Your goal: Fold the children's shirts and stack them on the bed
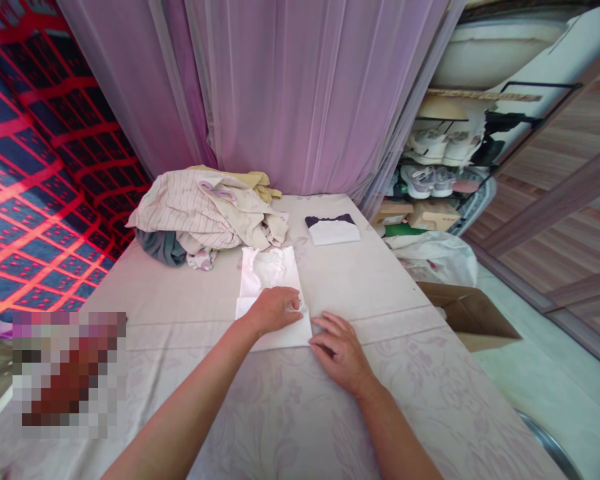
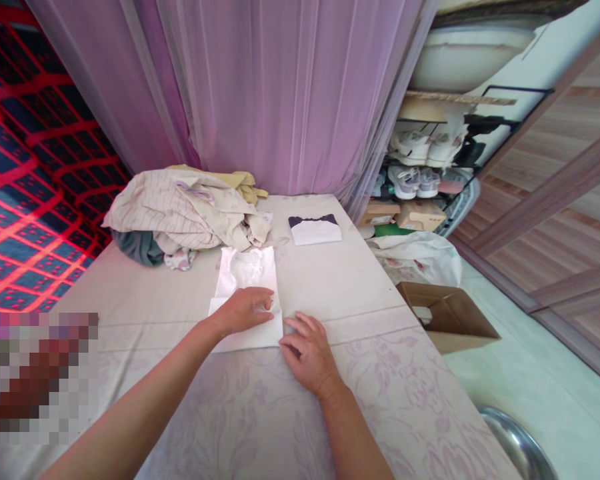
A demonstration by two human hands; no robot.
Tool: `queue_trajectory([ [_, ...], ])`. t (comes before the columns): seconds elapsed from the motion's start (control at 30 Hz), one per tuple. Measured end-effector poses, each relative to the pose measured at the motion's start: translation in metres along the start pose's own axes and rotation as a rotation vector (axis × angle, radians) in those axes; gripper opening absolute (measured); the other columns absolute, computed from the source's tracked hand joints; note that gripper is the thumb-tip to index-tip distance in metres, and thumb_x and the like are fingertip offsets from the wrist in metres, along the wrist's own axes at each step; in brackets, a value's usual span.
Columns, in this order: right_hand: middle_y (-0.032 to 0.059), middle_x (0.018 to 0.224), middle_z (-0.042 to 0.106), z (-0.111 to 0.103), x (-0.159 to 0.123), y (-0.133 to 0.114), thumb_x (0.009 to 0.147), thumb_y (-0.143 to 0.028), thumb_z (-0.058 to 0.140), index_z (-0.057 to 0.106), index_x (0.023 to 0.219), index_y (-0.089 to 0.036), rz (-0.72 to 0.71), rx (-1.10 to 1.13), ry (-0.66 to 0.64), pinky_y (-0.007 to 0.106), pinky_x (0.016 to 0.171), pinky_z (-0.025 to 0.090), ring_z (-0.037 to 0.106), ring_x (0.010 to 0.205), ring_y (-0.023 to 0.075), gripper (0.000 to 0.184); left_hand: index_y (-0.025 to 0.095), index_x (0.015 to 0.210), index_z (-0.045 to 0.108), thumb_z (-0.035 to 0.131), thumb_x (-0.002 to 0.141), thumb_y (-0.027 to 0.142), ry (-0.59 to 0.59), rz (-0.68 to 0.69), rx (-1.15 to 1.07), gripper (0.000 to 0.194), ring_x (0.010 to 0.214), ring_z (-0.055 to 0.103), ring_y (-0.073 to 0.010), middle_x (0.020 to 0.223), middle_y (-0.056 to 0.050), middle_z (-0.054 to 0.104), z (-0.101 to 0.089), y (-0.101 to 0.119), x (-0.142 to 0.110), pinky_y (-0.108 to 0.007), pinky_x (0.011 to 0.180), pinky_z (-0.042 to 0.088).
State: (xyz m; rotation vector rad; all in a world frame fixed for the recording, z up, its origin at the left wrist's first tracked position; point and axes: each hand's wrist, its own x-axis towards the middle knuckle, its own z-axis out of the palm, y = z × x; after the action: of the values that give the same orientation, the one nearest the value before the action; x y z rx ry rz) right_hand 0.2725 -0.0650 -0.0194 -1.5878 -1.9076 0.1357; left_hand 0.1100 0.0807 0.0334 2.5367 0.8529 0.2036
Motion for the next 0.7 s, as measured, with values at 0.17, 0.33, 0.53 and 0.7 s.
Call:
queue_trajectory([
  [0.17, 0.0034, 0.114, 0.065, 0.0, 0.0, -0.001, 0.082, -0.022, 0.057, 0.07, 0.082, -0.027, 0.006, -0.013, -0.012, 0.048, 0.098, 0.037, 0.048, 0.118, 0.0251, 0.014, 0.025, 0.093, 0.063, 0.061, 0.076, 0.026, -0.002, 0.089, -0.018, 0.017, 0.093, 0.062, -0.0178, 0.094, 0.003, 0.07, 0.001, -0.01, -0.008, -0.032, 0.087, 0.038],
  [0.33, 0.0039, 0.114, 0.065, 0.0, 0.0, -0.001, 0.082, -0.022, 0.056, 0.07, 0.083, -0.026, 0.01, -0.02, -0.011, 0.048, 0.099, 0.036, 0.049, 0.118, 0.0248, 0.015, 0.023, 0.1, 0.064, 0.058, 0.079, 0.024, 0.062, 0.118, 0.007, 0.021, 0.096, 0.062, -0.0199, 0.097, -0.001, 0.07, 0.004, -0.019, -0.01, -0.036, 0.091, 0.038],
  [0.53, 0.004, 0.113, 0.065, 0.0, 0.001, -0.002, 0.082, -0.022, 0.056, 0.069, 0.083, -0.026, 0.02, -0.005, -0.021, 0.048, 0.1, 0.035, 0.049, 0.118, 0.0249, 0.014, 0.023, 0.088, 0.062, 0.055, 0.082, 0.03, 0.117, -0.008, -0.026, 0.012, 0.083, 0.063, -0.0164, 0.085, 0.0, 0.069, 0.001, -0.014, -0.005, -0.027, 0.076, 0.044],
  [0.7, 0.0045, 0.113, 0.065, -0.001, 0.0, -0.003, 0.082, -0.022, 0.055, 0.069, 0.086, -0.026, 0.037, 0.001, -0.025, 0.049, 0.1, 0.034, 0.049, 0.118, 0.0246, 0.015, 0.022, 0.106, 0.055, 0.054, 0.082, 0.027, 0.054, -0.201, 0.123, 0.025, 0.092, 0.063, -0.0195, 0.099, -0.003, 0.07, 0.005, -0.004, 0.008, -0.03, 0.08, 0.044],
])
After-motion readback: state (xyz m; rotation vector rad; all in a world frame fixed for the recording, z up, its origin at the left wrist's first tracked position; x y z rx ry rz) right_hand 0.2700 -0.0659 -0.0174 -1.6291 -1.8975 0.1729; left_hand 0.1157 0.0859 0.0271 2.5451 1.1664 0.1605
